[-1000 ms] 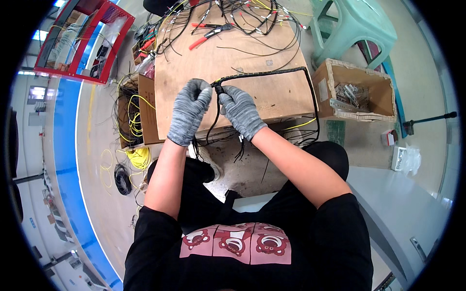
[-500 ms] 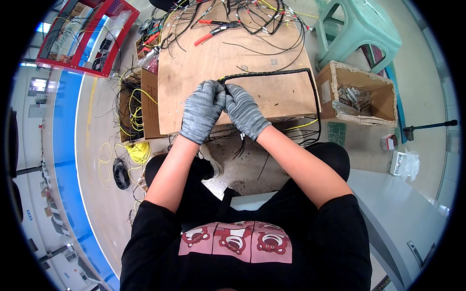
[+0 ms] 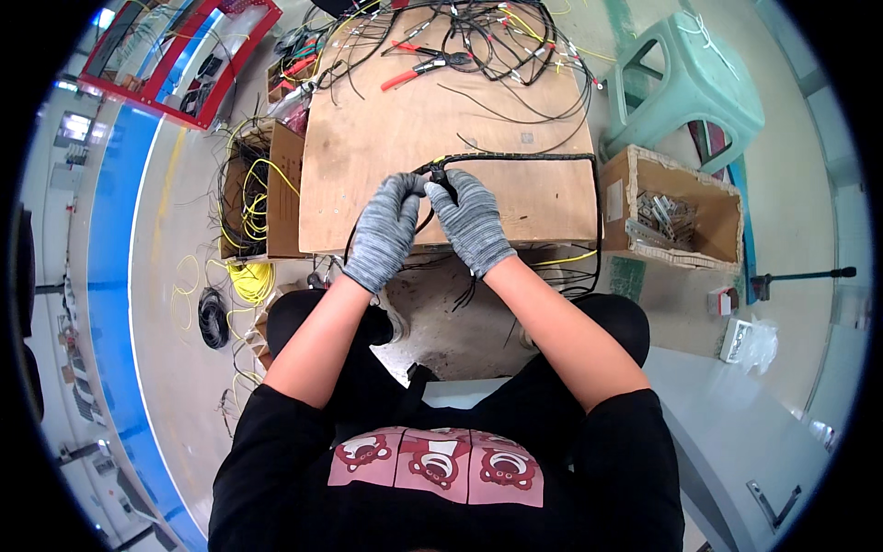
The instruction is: The person sits at a workbench and assembles wire harnesses by stripping wire ends, twisting wires together, and securing them with zip ties. They handle multiple black and yellow wires, use pliers and a zip tie gun, and organize the finished bundles on the table.
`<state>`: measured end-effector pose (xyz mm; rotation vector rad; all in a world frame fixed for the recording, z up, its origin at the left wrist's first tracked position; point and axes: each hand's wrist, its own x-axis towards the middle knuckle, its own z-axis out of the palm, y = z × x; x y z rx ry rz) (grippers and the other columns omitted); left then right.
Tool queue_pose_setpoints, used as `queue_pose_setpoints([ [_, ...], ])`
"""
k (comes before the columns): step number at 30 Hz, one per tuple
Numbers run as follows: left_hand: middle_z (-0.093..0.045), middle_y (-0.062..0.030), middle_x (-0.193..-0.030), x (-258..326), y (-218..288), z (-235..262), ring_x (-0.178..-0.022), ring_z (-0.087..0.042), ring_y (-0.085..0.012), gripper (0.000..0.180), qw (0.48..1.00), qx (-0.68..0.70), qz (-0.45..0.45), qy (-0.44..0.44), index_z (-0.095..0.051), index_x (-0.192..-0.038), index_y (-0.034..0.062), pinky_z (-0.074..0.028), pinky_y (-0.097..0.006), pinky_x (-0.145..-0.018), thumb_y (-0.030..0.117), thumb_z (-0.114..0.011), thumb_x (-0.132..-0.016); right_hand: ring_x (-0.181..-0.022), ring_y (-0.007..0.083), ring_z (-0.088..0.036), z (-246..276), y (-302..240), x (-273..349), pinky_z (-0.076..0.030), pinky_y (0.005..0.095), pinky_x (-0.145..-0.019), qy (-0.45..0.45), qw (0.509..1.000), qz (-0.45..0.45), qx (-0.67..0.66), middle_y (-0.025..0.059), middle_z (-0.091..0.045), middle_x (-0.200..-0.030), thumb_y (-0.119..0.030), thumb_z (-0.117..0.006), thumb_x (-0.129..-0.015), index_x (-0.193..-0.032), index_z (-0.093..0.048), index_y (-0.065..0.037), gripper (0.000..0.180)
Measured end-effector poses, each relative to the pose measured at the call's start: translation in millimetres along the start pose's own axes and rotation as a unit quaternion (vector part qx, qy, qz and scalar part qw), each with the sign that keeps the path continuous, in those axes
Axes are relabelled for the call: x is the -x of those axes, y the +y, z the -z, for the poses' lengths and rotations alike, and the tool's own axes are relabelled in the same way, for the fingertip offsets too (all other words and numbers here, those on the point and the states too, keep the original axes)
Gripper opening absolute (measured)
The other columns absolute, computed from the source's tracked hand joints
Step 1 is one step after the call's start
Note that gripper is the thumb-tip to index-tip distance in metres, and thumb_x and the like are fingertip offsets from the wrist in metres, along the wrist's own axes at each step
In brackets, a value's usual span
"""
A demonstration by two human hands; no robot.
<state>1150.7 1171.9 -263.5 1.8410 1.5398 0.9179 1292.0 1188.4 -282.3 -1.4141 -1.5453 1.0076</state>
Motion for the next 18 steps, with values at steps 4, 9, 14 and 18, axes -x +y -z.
queue_pose_setpoints([
  [4,-0.058,-0.0148,-0.100,10,-7,-23,-0.089,-0.057,-0.0219,0.022,0.997,0.056,0.051,-0.017,-0.047,-0.109,0.0002,-0.046,-0.031,-0.080,0.005,-0.050,-0.088,-0.071,0.0247,-0.061,0,-7,-1,-0.048,0.0334,-0.067,0.007,1.000,-0.010,-0.008,0.0161,-0.063,-0.079,-0.020,-0.058,-0.086,-0.090,-0.061,0.002,0.022],
  [9,-0.054,-0.0041,-0.084,-6,-7,-35,-0.075,-0.049,-0.0099,0.010,0.940,0.323,0.112,0.001,-0.046,-0.095,0.0012,-0.045,-0.024,-0.070,0.006,-0.053,-0.088,-0.058,0.0169,-0.057,3,-6,-3,-0.046,0.0297,-0.056,-0.001,0.997,-0.037,-0.066,0.0105,-0.059,-0.068,-0.019,-0.053,-0.090,-0.095,-0.060,0.001,0.022],
  [14,-0.064,-0.0083,-0.085,-10,-1,-22,-0.076,-0.058,-0.0132,0.017,0.953,0.281,0.098,0.052,-0.059,-0.096,-0.0024,-0.047,-0.026,-0.073,0.012,-0.059,-0.087,-0.053,0.0091,-0.052,10,-6,-7,-0.044,0.0239,-0.048,-0.049,0.977,-0.090,-0.186,0.0043,-0.056,-0.069,-0.018,-0.045,-0.094,-0.098,-0.057,0.000,0.022],
  [18,-0.066,-0.0089,-0.091,-13,-7,-15,-0.079,-0.059,-0.0134,0.022,0.955,0.274,0.112,0.028,-0.061,-0.101,-0.0021,-0.047,-0.026,-0.074,0.015,-0.058,-0.087,-0.053,0.0093,-0.053,17,-8,-8,-0.045,0.0227,-0.048,-0.078,0.953,-0.110,-0.270,0.0039,-0.057,-0.070,-0.016,-0.043,-0.094,-0.095,-0.057,0.000,0.021],
])
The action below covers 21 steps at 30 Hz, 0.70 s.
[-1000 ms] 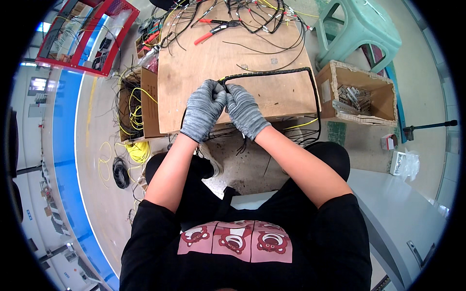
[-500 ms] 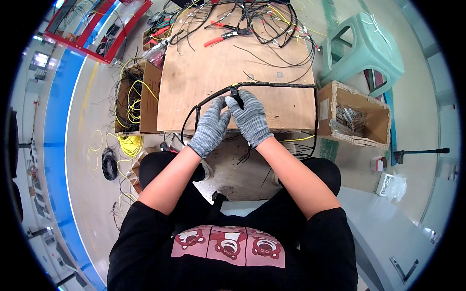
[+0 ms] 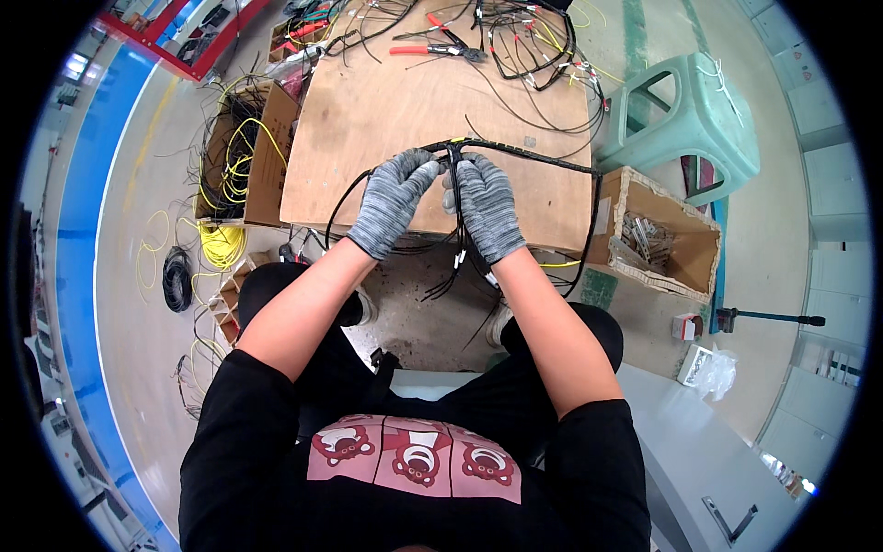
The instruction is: The person sits at a workbench and assembles wire harnesses by stripping wire ends, twisting wires together, and securing them with zip ties. They handle multiple black and yellow wires, use pliers and a zip tie gun, and organize the finished bundles on the table.
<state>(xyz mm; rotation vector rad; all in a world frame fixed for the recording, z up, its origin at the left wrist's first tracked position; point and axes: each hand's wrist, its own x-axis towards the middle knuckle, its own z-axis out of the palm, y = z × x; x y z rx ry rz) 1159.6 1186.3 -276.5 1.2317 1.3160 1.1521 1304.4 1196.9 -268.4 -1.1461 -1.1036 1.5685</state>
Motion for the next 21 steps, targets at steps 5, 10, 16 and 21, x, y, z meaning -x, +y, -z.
queue_pose_setpoints([
  [5,-0.062,-0.0043,-0.080,-1,-4,9,-0.069,-0.057,-0.0114,0.019,0.999,0.012,0.043,-0.028,-0.061,-0.095,-0.0005,-0.045,-0.024,-0.064,0.017,-0.056,-0.088,-0.054,0.0113,-0.055,5,0,-4,-0.047,0.0242,-0.048,0.006,0.999,-0.031,-0.030,0.0057,-0.060,-0.071,-0.016,-0.046,-0.093,-0.093,-0.058,0.000,0.019],
  [10,-0.056,-0.0004,-0.070,0,8,11,-0.058,-0.050,-0.0070,0.016,0.982,0.126,0.128,-0.050,-0.058,-0.085,0.0041,-0.042,-0.021,-0.053,0.019,-0.053,-0.091,-0.057,0.0115,-0.056,8,-2,-7,-0.048,0.0245,-0.052,-0.028,0.991,-0.065,-0.118,0.0054,-0.060,-0.071,-0.018,-0.048,-0.093,-0.094,-0.059,-0.001,0.020],
  [16,-0.053,-0.0007,-0.067,-2,21,20,-0.056,-0.049,-0.0078,0.019,0.989,0.077,0.078,-0.102,-0.054,-0.080,0.0044,-0.042,-0.022,-0.052,0.017,-0.048,-0.092,-0.062,0.0120,-0.058,7,-4,-7,-0.050,0.0261,-0.058,-0.010,0.994,-0.076,-0.076,0.0040,-0.061,-0.078,-0.013,-0.054,-0.090,-0.100,-0.060,-0.002,0.016],
  [21,-0.057,-0.0066,-0.068,6,21,18,-0.061,-0.056,-0.0151,0.022,0.988,0.045,0.057,-0.135,-0.054,-0.079,0.0021,-0.046,-0.028,-0.058,0.019,-0.047,-0.092,-0.062,0.0077,-0.053,7,0,-12,-0.045,0.0230,-0.056,0.043,0.992,0.060,0.098,0.0005,-0.060,-0.078,-0.014,-0.059,-0.088,-0.094,-0.064,-0.002,0.014],
])
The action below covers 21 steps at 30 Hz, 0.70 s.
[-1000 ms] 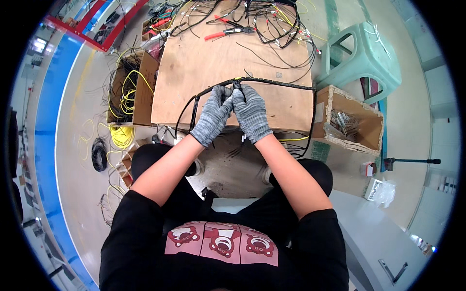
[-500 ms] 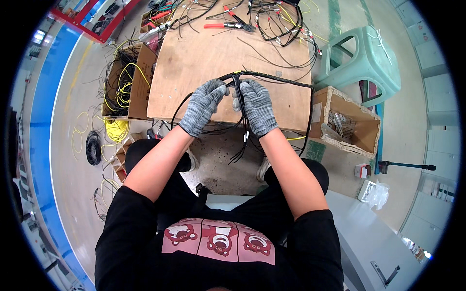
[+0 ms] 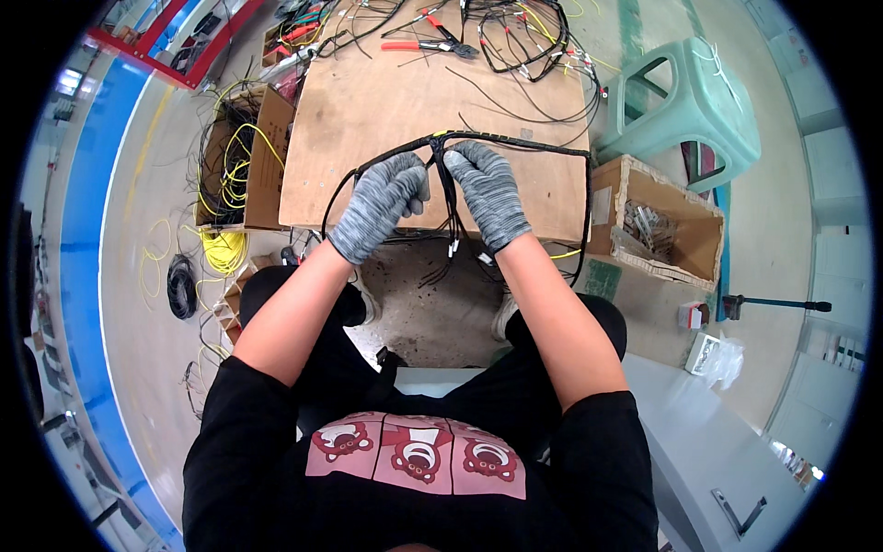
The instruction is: The person sits at a workbench and assembles wire harnesses by stripping wire ends, twisting wires together, and securing them with zip ties. They handle multiple black and yellow wires, use pliers and a zip tie gun, and organize the finished bundles on the table.
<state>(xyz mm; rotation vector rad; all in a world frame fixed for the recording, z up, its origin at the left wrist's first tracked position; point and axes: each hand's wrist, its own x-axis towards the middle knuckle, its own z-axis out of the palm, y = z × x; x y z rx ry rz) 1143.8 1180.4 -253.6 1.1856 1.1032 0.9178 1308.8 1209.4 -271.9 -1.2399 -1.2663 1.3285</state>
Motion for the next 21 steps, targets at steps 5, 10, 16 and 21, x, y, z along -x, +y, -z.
queue_pose_setpoints([
  [5,-0.061,-0.0095,-0.071,12,5,-24,-0.061,-0.059,-0.0185,0.025,0.930,-0.348,-0.077,0.087,-0.056,-0.091,0.0024,-0.047,-0.032,-0.057,0.026,-0.046,-0.093,-0.063,0.0119,-0.057,-2,-8,-1,-0.047,0.0257,-0.058,-0.031,0.993,-0.029,0.109,0.0067,-0.061,-0.072,-0.015,-0.057,-0.086,-0.088,-0.064,-0.001,0.015],
  [10,-0.063,-0.0129,-0.081,14,12,-42,-0.072,-0.063,-0.0282,0.016,0.809,-0.579,-0.068,0.075,-0.053,-0.094,0.0056,-0.049,-0.040,-0.061,0.019,-0.049,-0.087,-0.050,0.0107,-0.055,-2,-20,-2,-0.046,0.0249,-0.046,-0.063,0.993,-0.076,0.058,0.0039,-0.059,-0.064,-0.016,-0.055,-0.087,-0.082,-0.063,-0.001,0.018],
  [16,-0.061,-0.0114,-0.080,12,10,-48,-0.071,-0.063,-0.0263,0.015,0.729,-0.678,-0.059,0.074,-0.052,-0.091,0.0057,-0.049,-0.037,-0.059,0.016,-0.055,-0.080,-0.053,0.0112,-0.056,-1,-10,-7,-0.048,0.0251,-0.050,-0.086,0.993,-0.073,0.040,0.0043,-0.061,-0.065,-0.014,-0.058,-0.085,-0.083,-0.065,0.000,0.016],
  [21,-0.059,-0.0125,-0.081,17,14,-42,-0.075,-0.060,-0.0298,0.025,0.780,-0.603,-0.147,0.087,-0.053,-0.091,0.0059,-0.047,-0.040,-0.065,0.030,-0.051,-0.088,-0.064,0.0156,-0.060,3,-10,-9,-0.049,0.0281,-0.063,-0.098,0.985,0.001,0.142,0.0129,-0.066,-0.076,-0.010,-0.061,-0.080,-0.091,-0.065,0.001,0.016],
])
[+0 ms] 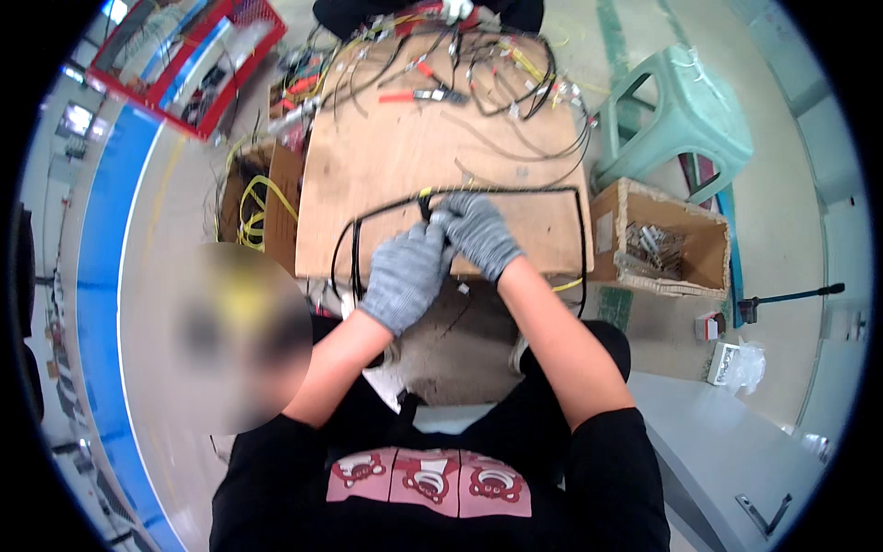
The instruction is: The person sits at a workbench and assembles wire harnesses by stripping wire ends, twisting wires together, and securing them with zip ties. They handle multiple black and yellow wires, use pliers and a zip tie gun, and organize the finished bundles on the table.
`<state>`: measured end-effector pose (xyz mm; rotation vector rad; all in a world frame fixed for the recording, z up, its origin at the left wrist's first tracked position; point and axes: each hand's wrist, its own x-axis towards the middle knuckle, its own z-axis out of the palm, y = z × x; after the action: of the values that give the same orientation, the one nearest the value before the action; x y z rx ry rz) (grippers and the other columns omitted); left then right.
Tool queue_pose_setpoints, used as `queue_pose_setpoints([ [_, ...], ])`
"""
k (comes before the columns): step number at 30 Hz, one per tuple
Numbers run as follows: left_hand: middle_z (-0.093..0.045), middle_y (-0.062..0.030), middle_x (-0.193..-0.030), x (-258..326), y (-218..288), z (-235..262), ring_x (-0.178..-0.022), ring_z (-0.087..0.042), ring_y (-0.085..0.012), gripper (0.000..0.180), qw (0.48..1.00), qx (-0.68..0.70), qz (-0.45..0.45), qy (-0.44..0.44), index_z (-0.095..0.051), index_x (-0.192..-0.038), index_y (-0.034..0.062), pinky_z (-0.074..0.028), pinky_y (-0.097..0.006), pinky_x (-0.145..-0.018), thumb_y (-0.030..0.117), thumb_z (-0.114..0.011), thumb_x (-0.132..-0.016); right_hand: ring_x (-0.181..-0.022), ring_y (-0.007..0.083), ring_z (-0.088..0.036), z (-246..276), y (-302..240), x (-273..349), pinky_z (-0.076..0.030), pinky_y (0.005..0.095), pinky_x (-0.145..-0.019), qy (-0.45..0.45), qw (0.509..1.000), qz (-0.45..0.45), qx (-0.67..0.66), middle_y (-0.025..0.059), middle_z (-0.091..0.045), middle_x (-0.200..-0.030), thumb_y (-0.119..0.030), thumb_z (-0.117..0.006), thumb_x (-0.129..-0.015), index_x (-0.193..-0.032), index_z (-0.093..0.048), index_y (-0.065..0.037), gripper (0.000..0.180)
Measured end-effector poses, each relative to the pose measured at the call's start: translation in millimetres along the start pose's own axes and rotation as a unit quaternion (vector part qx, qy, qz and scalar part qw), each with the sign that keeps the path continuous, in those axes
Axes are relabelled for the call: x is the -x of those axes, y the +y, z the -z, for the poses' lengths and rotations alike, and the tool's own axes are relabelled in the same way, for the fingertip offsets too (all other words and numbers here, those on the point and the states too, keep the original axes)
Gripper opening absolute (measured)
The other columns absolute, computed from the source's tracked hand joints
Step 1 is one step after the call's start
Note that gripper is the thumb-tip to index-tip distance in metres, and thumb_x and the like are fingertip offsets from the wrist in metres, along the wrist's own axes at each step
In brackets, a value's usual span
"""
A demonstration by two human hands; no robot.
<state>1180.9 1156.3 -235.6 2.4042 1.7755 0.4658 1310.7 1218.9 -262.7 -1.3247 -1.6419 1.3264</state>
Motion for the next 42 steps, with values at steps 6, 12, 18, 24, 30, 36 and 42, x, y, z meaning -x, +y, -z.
queue_pose_setpoints([
  [6,-0.055,-0.0066,-0.090,1,-26,-22,-0.080,-0.055,-0.0166,0.019,0.908,0.364,0.205,0.032,-0.049,-0.106,0.0029,-0.047,-0.032,-0.072,0.014,-0.053,-0.091,-0.060,0.0125,-0.059,-7,-6,6,-0.050,0.0250,-0.056,-0.014,0.993,-0.053,-0.108,0.0075,-0.063,-0.076,-0.007,-0.055,-0.084,-0.100,-0.061,0.003,0.020],
  [12,-0.056,-0.0026,-0.095,-12,-30,-42,-0.079,-0.053,-0.0084,0.025,0.707,0.685,0.173,0.033,-0.048,-0.115,0.0028,-0.047,-0.023,-0.071,0.013,-0.050,-0.093,-0.074,0.0162,-0.061,-5,3,0,-0.051,0.0276,-0.070,-0.027,0.994,-0.023,-0.101,0.0114,-0.064,-0.089,-0.004,-0.054,-0.083,-0.108,-0.058,0.003,0.026],
  [18,-0.051,0.0025,-0.080,-23,-26,-23,-0.062,-0.044,-0.0042,0.022,0.718,0.665,0.202,0.037,-0.054,-0.111,0.0018,-0.039,-0.019,-0.058,0.012,-0.048,-0.093,-0.085,0.0180,-0.061,-6,8,-8,-0.049,0.0283,-0.079,0.026,0.997,0.014,-0.078,0.0117,-0.065,-0.095,-0.004,-0.056,-0.081,-0.108,-0.059,0.001,0.028],
  [24,-0.058,-0.0023,-0.089,-25,-36,-23,-0.072,-0.055,-0.0085,0.029,0.635,0.746,0.201,-0.003,-0.051,-0.119,-0.0005,-0.047,-0.021,-0.068,0.007,-0.049,-0.091,-0.067,0.0101,-0.054,-3,13,-21,-0.046,0.0247,-0.061,0.013,0.987,-0.035,-0.159,0.0040,-0.061,-0.077,-0.007,-0.060,-0.081,-0.094,-0.062,0.001,0.015],
  [30,-0.060,-0.0100,-0.103,-28,-48,-7,-0.090,-0.062,-0.0185,0.033,0.691,0.700,0.173,-0.050,-0.049,-0.120,0.0008,-0.050,-0.030,-0.083,0.012,-0.056,-0.089,-0.067,0.0088,-0.055,-1,27,-23,-0.047,0.0231,-0.058,-0.043,0.978,-0.044,-0.200,0.0050,-0.061,-0.074,-0.010,-0.064,-0.081,-0.092,-0.062,0.002,0.016],
  [36,-0.060,-0.0082,-0.110,-31,-41,4,-0.099,-0.059,-0.0168,0.039,0.687,0.705,0.087,-0.152,-0.050,-0.121,-0.0025,-0.047,-0.027,-0.087,0.016,-0.059,-0.088,-0.071,0.0116,-0.059,-17,33,-30,-0.051,0.0254,-0.064,-0.040,0.750,-0.274,-0.600,0.0028,-0.064,-0.085,-0.008,-0.049,-0.086,-0.092,-0.060,-0.003,0.013],
  [42,-0.065,-0.0019,-0.088,-49,-61,9,-0.076,-0.055,-0.0074,0.026,0.860,0.506,0.062,-0.036,-0.061,-0.107,0.0002,-0.048,-0.023,-0.071,0.009,-0.064,-0.083,-0.082,0.0115,-0.056,-7,24,-13,-0.046,0.0222,-0.077,0.036,0.997,-0.012,-0.065,0.0080,-0.062,-0.090,-0.009,-0.052,-0.087,-0.100,-0.059,0.003,0.018],
])
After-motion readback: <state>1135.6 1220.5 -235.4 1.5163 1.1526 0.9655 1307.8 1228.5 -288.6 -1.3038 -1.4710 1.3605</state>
